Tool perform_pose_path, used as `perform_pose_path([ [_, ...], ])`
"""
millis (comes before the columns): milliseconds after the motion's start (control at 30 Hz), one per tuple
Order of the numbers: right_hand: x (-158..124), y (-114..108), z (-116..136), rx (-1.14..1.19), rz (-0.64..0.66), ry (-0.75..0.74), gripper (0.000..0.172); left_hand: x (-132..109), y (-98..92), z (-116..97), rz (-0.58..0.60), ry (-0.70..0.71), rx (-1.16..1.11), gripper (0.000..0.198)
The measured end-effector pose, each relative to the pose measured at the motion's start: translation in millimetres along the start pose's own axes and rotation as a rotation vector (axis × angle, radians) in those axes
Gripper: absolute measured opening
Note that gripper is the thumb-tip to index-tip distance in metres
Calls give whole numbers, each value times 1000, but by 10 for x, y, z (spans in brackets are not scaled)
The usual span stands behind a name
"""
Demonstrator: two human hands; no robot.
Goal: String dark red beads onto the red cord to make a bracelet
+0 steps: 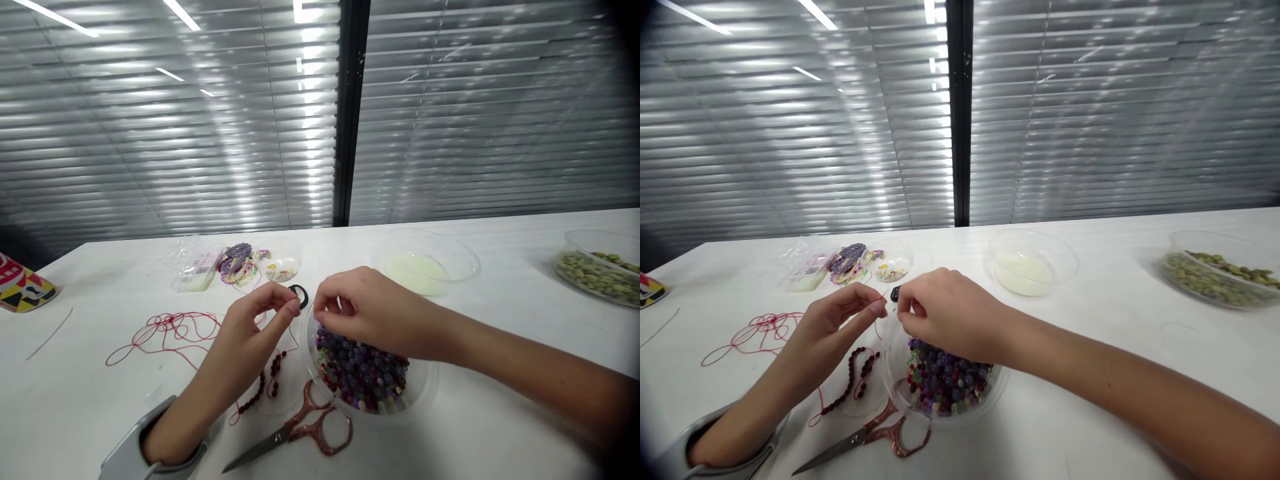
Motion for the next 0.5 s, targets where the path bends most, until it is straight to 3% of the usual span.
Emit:
perform_pose_path([
  [100, -47, 263, 3, -212, 199, -68, 14, -6, -26, 31, -16, -33, 40, 14],
  [200, -90, 457, -21, -340, 292, -130, 13, -11, -35, 40, -17, -48, 57, 14],
  [500, -126, 554, -51, -405, 415, -115, 13, -8, -22, 36, -4, -29, 58, 14],
])
Point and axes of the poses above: each hand's wrist, its own x-axis towards the middle knuckle, its own y-axis out of the palm, z = x × y, the point moved 9 cm from there along x, towards the middle knuckle, and after that the axes turned 15 degrees about y, right-handed, at the moved point
